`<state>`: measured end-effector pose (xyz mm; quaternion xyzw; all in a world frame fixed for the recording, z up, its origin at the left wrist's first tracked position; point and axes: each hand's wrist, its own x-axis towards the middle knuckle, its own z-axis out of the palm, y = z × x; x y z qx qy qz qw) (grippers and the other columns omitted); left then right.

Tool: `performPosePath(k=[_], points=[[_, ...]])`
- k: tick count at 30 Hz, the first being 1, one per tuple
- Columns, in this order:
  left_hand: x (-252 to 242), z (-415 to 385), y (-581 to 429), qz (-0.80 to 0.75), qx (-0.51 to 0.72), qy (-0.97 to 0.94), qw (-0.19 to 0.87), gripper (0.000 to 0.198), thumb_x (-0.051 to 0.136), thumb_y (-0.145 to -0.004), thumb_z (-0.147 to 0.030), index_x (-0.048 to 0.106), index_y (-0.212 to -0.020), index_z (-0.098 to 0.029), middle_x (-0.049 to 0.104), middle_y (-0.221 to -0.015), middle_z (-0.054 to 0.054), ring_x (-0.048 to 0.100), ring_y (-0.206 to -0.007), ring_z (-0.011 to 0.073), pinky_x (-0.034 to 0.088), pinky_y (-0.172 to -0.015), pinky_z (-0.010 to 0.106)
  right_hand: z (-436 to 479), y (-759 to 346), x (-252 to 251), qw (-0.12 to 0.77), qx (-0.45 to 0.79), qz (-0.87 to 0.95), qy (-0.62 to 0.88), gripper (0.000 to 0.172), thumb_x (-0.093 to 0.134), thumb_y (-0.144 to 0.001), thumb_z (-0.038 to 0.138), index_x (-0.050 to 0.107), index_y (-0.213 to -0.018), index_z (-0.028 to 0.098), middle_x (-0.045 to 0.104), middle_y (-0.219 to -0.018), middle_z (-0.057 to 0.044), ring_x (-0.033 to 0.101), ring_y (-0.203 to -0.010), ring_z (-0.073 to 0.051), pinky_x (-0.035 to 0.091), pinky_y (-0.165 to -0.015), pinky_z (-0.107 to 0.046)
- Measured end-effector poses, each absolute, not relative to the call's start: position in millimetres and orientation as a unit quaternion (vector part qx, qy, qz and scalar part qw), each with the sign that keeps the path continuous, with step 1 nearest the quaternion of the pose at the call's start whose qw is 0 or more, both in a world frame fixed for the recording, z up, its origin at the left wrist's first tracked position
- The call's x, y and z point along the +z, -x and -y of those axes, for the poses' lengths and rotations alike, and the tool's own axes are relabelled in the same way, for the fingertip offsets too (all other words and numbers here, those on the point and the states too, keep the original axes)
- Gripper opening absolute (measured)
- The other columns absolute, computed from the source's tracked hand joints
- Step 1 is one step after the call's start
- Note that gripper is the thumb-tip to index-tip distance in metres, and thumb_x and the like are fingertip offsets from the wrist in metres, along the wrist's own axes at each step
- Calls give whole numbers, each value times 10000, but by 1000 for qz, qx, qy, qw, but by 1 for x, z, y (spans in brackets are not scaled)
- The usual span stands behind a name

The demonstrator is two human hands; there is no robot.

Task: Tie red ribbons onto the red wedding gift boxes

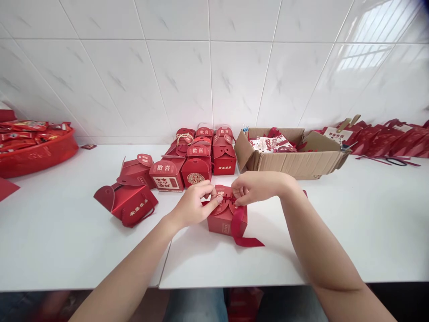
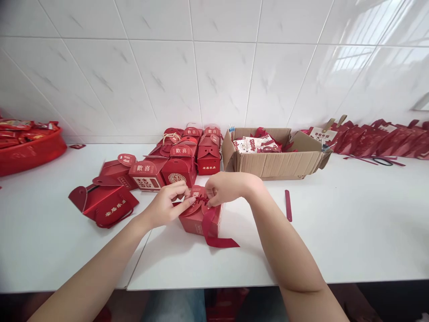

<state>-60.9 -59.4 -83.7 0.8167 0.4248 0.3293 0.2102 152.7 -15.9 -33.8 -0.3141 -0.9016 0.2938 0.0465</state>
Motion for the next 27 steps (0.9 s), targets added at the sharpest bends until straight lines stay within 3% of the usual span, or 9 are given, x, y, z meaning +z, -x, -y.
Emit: performPosePath(k=[4, 8, 16, 20, 27], points=[[-86, 57, 61, -390, 375, -822, 179, 235, 524, -876, -292, 471, -673, -185, 515, -800, 15, 490, -743, 145, 400, -709, 282, 22, -152, -27, 65, 303, 897, 314, 106, 642, -651, 143, 567, -617, 210, 580, -602, 16, 514, -476, -138, 326, -397, -240], [-92, 56, 61, -374, 396, -815, 198, 210, 494, -894, -257, 456, -701, -186, 565, -803, 21, 496, -715, 137, 406, -684, 273, 28, -151, -14, -37, 298, 887, 351, 97, 573, -706, 137, 546, -776, 197, 610, -772, 2, 564, -665, -159, 385, -499, -229], [-101, 53, 60, -326, 472, -811, 116, 210, 577, -835, -154, 463, -660, -178, 584, -708, 14, 528, -700, 132, 433, -684, 272, 27, -155, -9, -48, 300, 886, 351, 397, 573, -725, 142, 458, -1089, 253, 584, -883, 12, 559, -749, -159, 394, -554, -211], [-103, 51, 58, -294, 484, -817, 106, 225, 582, -821, -110, 450, -652, -178, 615, -736, 34, 567, -756, 150, 454, -740, 303, 27, -152, -8, -46, 290, 885, 360, 417, 514, -693, 34, 476, -1050, 246, 578, -945, 6, 546, -755, -147, 376, -545, -201], [-103, 52, 58, -336, 471, -804, 141, 215, 561, -840, -148, 439, -667, -181, 599, -745, 39, 551, -709, 141, 443, -678, 283, 28, -151, -8, -40, 285, 887, 361, 363, 477, -705, -3, 505, -985, 225, 590, -936, 0, 549, -754, -144, 355, -541, -202]])
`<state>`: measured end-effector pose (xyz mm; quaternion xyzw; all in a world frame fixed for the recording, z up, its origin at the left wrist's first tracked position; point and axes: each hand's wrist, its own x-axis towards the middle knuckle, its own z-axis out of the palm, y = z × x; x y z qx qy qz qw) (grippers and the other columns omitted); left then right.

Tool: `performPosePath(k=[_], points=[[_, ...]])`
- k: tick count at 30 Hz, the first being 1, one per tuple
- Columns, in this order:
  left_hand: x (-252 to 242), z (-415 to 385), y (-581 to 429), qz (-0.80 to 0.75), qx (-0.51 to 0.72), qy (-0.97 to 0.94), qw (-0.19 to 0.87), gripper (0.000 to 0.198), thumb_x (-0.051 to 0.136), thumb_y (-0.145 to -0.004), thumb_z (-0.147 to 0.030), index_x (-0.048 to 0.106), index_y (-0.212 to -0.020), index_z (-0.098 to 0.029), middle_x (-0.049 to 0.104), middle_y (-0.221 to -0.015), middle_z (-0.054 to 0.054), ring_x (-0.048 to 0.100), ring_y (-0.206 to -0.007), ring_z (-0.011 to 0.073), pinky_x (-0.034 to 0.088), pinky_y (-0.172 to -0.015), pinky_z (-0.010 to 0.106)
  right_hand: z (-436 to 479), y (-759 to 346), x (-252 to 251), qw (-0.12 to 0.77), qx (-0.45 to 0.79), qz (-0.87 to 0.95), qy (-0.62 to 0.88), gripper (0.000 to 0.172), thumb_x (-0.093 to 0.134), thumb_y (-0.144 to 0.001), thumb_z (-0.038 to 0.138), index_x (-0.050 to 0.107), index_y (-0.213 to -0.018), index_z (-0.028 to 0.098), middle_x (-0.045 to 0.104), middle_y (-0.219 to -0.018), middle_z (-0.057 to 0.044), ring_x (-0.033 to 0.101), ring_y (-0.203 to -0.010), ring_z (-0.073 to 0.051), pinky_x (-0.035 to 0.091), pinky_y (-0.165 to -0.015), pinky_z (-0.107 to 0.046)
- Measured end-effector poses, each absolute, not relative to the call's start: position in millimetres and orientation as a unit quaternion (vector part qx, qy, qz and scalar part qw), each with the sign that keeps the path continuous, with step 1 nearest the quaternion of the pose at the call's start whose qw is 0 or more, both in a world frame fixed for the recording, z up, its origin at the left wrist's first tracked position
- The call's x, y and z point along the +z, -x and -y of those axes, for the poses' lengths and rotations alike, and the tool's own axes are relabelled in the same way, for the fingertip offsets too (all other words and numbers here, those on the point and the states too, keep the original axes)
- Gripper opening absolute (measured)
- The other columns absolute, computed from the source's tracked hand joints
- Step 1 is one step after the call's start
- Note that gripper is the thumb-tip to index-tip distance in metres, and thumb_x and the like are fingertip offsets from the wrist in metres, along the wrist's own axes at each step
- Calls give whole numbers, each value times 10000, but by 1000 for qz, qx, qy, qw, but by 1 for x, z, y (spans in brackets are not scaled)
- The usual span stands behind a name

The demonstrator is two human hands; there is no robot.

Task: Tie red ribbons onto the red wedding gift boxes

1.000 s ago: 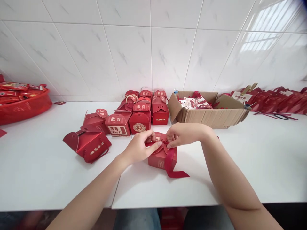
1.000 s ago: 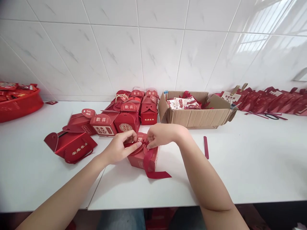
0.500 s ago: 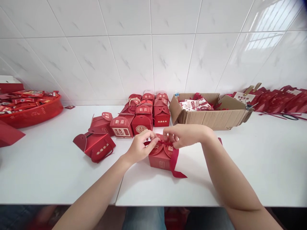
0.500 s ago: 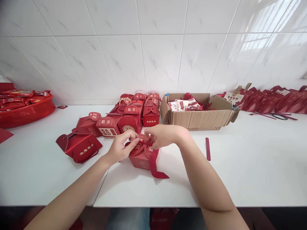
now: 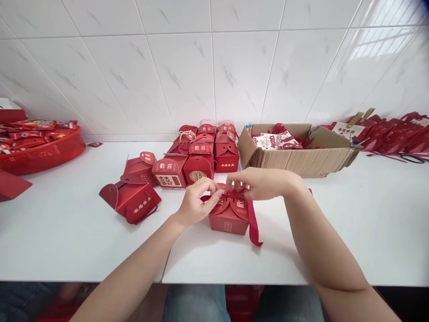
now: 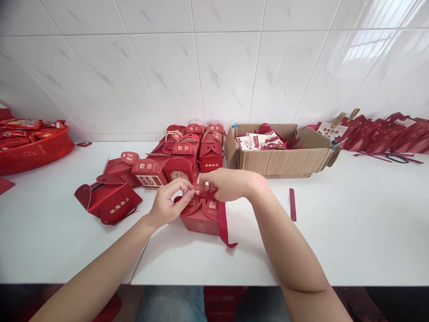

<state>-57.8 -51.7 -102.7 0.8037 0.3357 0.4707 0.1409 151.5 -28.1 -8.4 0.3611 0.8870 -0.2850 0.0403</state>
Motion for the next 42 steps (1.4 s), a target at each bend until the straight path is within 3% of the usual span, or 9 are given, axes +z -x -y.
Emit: performPosePath(k=[15, 26, 31, 42], points=[[-104, 52, 62, -360, 465, -800, 118, 197, 598, -827, -160, 470, -678, -179, 626, -713, 5, 595, -673, 119, 461, -627, 228, 31, -157, -10, 45, -286, -901, -324, 438, 512, -720, 15, 518, -1089, 252, 601, -886, 16, 556, -725, -144, 385, -581, -215], [-82, 40, 59, -287, 421, -860, -32, 191, 610, -814, -169, 507, -654, -176, 644, -620, -30, 568, -515, 71, 424, -501, 173, 39, -158, -7, 53, -257, -900, -347, 234, 516, -763, 83, 487, -944, 229, 578, -794, 27, 547, -671, -145, 359, -526, -221], [-77, 31, 61, -308, 399, -863, 16, 224, 605, -820, -226, 505, -625, -180, 657, -616, -21, 560, -511, 76, 425, -505, 182, 39, -155, -5, 73, -254, -896, -356, 235, 508, -760, 65, 479, -928, 226, 575, -815, 20, 535, -677, -145, 346, -516, -219], [-92, 21, 56, -355, 432, -817, 140, 227, 639, -791, -271, 570, -600, -170, 689, -637, 3, 610, -547, 106, 456, -529, 191, 36, -151, -13, 114, -243, -883, -385, 400, 501, -721, 60, 542, -1039, 301, 594, -822, 36, 501, -560, -121, 286, -413, -202]])
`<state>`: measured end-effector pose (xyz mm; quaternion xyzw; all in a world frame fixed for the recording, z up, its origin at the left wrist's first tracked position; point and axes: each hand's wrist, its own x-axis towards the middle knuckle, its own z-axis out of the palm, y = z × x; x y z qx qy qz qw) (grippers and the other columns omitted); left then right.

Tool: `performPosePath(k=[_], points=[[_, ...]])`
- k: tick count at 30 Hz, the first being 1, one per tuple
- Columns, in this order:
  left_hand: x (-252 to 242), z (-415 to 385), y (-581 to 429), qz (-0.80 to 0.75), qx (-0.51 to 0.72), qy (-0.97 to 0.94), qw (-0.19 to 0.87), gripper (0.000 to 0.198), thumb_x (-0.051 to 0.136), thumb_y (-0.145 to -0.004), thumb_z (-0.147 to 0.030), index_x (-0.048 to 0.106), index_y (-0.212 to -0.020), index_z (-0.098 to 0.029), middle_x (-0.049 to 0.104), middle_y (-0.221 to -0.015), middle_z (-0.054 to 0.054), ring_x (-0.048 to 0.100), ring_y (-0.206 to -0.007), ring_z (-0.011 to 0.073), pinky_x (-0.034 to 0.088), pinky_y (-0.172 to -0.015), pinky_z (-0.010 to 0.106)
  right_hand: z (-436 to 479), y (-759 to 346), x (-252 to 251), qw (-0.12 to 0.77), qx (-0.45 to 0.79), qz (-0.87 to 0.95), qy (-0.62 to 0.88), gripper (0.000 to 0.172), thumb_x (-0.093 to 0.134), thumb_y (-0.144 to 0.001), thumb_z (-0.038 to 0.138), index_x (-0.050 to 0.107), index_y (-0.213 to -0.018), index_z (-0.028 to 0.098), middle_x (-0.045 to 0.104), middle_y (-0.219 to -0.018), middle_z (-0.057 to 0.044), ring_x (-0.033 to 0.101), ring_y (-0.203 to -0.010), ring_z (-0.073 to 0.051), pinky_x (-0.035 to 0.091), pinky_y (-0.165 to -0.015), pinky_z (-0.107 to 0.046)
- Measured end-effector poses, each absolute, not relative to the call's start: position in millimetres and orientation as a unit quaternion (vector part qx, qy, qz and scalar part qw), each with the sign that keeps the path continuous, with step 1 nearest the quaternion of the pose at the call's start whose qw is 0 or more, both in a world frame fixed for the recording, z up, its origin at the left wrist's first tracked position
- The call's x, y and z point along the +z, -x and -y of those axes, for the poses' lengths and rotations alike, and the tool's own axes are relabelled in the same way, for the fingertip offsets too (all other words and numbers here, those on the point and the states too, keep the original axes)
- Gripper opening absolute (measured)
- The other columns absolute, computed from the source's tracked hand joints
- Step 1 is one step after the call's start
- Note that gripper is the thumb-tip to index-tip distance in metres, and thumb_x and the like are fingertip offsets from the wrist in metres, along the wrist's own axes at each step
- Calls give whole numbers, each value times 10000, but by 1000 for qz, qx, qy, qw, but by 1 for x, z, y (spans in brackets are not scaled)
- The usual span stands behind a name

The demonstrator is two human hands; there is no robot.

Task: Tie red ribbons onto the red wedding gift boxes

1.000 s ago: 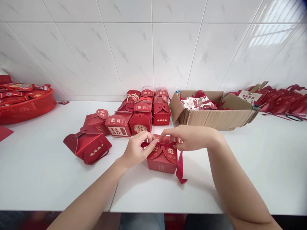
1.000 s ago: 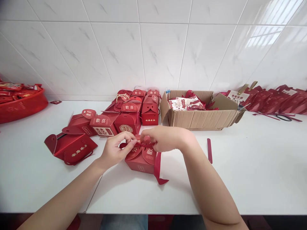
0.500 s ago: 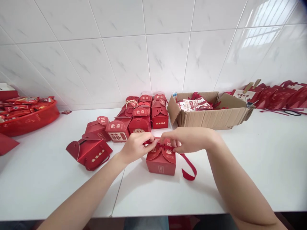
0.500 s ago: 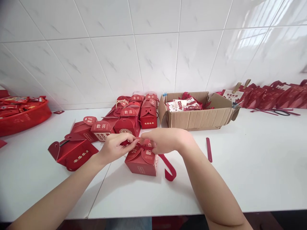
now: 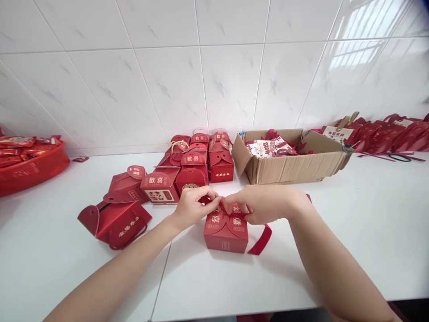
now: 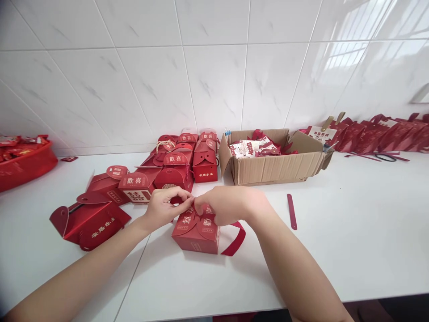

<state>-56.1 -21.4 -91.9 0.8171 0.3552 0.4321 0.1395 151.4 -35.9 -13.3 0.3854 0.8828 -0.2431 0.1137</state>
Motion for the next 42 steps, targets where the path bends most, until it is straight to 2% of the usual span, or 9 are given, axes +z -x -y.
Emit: performPosePath(k=[7, 15, 22, 26, 29, 34, 42], points=[[-87, 20, 61, -343, 412, -824, 185, 232, 637, -771, -230, 527, -577, -166, 686, -657, 26, 605, -565, 118, 470, -552, 216, 34, -153, -10, 112, -266, -880, -377, 371, 511, -721, 52, 564, -1027, 256, 595, -826, 20, 532, -642, -131, 336, -489, -205], [-86, 17, 63, -345, 374, -845, 163, 236, 606, -792, -226, 547, -570, -170, 674, -644, 6, 567, -553, 103, 449, -548, 220, 32, -153, -14, 101, -274, -884, -365, 333, 532, -709, 61, 641, -968, 239, 624, -888, 16, 558, -689, -133, 380, -535, -209], [-82, 15, 62, -400, 379, -793, 260, 242, 653, -779, -321, 575, -612, -166, 661, -650, 24, 606, -606, 136, 490, -560, 240, 30, -153, -14, 104, -287, -881, -362, 315, 545, -726, 80, 641, -984, 232, 626, -876, 8, 563, -694, -135, 376, -528, -205], [-80, 14, 62, -395, 377, -768, 336, 260, 674, -766, -342, 544, -632, -161, 675, -677, 47, 619, -611, 146, 508, -544, 255, 32, -153, -14, 100, -272, -885, -364, 448, 542, -716, 73, 525, -1122, 260, 599, -800, 23, 547, -630, -136, 347, -475, -199], [-79, 14, 62, -384, 371, -770, 349, 265, 660, -778, -347, 532, -638, -162, 689, -704, 64, 632, -633, 158, 514, -556, 273, 32, -153, -16, 96, -264, -891, -357, 543, 540, -705, 61, 451, -1191, 286, 573, -753, 35, 523, -581, -133, 306, -435, -190], [-80, 15, 62, -384, 373, -780, 323, 260, 657, -780, -342, 543, -631, -162, 691, -697, 61, 627, -632, 158, 510, -576, 281, 32, -152, -16, 115, -268, -888, -355, 525, 534, -680, 29, 503, -1144, 273, 583, -774, 25, 532, -605, -138, 310, -444, -193], [-84, 12, 62, -394, 379, -774, 320, 248, 673, -770, -328, 564, -623, -160, 677, -695, 43, 617, -641, 147, 511, -595, 269, 26, -153, -18, 112, -308, -884, -334, 544, 541, -702, 27, 518, -1195, 255, 577, -754, 28, 564, -678, -147, 383, -531, -209]])
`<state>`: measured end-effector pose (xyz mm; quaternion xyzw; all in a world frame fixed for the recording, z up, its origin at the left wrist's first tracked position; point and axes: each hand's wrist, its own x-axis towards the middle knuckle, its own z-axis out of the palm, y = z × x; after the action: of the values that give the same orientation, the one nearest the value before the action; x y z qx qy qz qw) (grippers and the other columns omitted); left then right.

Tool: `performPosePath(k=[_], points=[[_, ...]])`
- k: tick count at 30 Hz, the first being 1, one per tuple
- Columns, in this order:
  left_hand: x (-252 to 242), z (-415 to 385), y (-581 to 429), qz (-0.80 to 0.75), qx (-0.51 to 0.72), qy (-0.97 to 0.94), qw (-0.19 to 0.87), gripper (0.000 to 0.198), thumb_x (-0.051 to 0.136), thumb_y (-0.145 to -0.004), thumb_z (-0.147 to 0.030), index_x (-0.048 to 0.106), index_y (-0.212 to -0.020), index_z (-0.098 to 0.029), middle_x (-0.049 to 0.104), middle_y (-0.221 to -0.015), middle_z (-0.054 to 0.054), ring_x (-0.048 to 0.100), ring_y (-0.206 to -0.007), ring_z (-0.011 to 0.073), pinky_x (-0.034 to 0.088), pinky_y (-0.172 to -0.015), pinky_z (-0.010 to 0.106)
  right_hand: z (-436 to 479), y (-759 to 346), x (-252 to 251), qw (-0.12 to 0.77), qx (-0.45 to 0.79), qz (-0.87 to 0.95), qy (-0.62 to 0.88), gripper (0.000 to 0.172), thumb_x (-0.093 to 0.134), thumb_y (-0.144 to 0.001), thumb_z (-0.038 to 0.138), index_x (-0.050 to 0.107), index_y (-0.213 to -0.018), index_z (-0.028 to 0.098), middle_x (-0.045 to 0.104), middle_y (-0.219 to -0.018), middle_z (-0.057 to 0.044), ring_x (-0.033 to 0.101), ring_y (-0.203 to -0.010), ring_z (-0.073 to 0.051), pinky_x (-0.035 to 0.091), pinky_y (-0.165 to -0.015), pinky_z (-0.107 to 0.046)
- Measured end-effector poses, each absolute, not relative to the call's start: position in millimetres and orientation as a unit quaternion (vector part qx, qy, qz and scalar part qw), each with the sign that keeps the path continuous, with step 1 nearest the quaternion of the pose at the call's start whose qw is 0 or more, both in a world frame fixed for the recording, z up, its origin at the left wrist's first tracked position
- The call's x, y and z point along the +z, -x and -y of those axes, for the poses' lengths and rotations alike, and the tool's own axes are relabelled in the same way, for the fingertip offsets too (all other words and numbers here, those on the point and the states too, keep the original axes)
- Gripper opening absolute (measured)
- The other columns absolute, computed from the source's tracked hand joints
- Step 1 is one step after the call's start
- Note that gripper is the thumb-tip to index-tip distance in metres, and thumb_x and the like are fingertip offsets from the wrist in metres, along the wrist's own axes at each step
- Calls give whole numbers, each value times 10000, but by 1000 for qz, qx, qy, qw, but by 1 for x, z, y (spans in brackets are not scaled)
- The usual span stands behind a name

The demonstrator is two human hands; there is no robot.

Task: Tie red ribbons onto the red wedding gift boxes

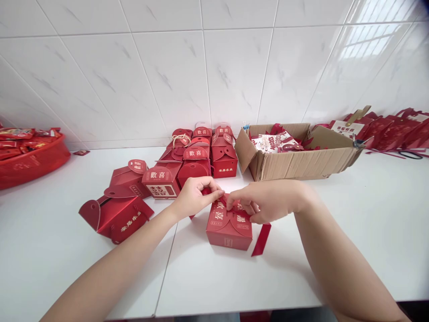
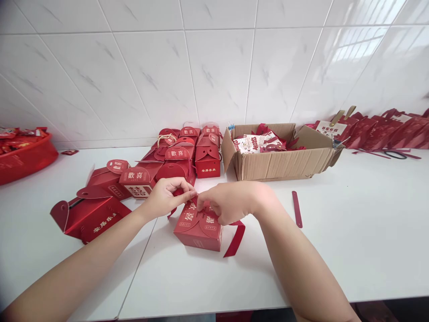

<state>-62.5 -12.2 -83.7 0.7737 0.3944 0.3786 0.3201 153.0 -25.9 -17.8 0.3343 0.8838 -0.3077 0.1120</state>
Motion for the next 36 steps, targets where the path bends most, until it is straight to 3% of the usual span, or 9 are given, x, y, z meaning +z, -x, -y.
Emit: performPosePath(k=[9, 13, 20, 24, 28, 30, 36], points=[[-79, 12, 62, -388, 376, -748, 386, 264, 697, -753, -338, 539, -642, -159, 667, -715, 43, 623, -673, 147, 520, -619, 268, 23, -156, -17, 97, -328, -887, -310, 500, 585, -761, 93, 515, -1233, 240, 581, -778, 17, 557, -703, -146, 394, -579, -219], [-65, 14, 68, -412, 349, -737, 407, 308, 710, -732, -356, 484, -646, -165, 589, -661, 2, 588, -638, 126, 475, -587, 241, 20, -164, -18, 85, -338, -881, -321, 452, 620, -762, 159, 490, -1186, 250, 570, -775, 32, 554, -691, -142, 386, -553, -212], [-44, 17, 81, -514, 164, -720, 436, 401, 550, -789, -585, 568, -854, -190, 557, -748, -2, 460, -574, 93, 356, -474, 198, 17, -169, -15, 92, -333, -842, -414, 435, 725, -704, 428, 460, -991, 238, 584, -786, 36, 549, -667, -160, 387, -510, -225], [-39, 18, 88, -534, 84, -744, 392, 468, 524, -773, -631, 580, -696, -173, 494, -618, -7, 369, -487, 85, 262, -435, 224, 16, -175, -12, 79, -345, -831, -430, 434, 727, -704, 471, 483, -977, 238, 613, -786, 27, 576, -688, -171, 400, -531, -231], [-32, 19, 93, -516, 52, -766, 380, 495, 555, -747, -634, 515, -577, -170, 397, -539, -26, 288, -463, 78, 224, -422, 227, 16, -184, -9, 53, -355, -840, -407, 327, 681, -764, 471, 559, -944, 227, 606, -714, 21, 568, -655, -158, 383, -532, -227], [-29, 20, 93, -517, 51, -765, 381, 466, 576, -730, -633, 575, -626, -178, 421, -578, -25, 298, -484, 79, 237, -420, 212, 15, -186, -10, 42, -342, -844, -411, 270, 640, -799, 469, 606, -863, 209, 581, -674, 13, 535, -598, -140, 356, -502, -226], [-24, 18, 94, -508, 7, -765, 396, 371, 640, -708, -562, 698, -748, -197, 559, -703, -4, 371, -515, 81, 286, -406, 195, 9, -188, -18, 63, -375, -838, -391, 425, 578, -846, 491, 554, -585, 155, 443, -518, 18, 379, -448, -85, 275, -438, -227]])
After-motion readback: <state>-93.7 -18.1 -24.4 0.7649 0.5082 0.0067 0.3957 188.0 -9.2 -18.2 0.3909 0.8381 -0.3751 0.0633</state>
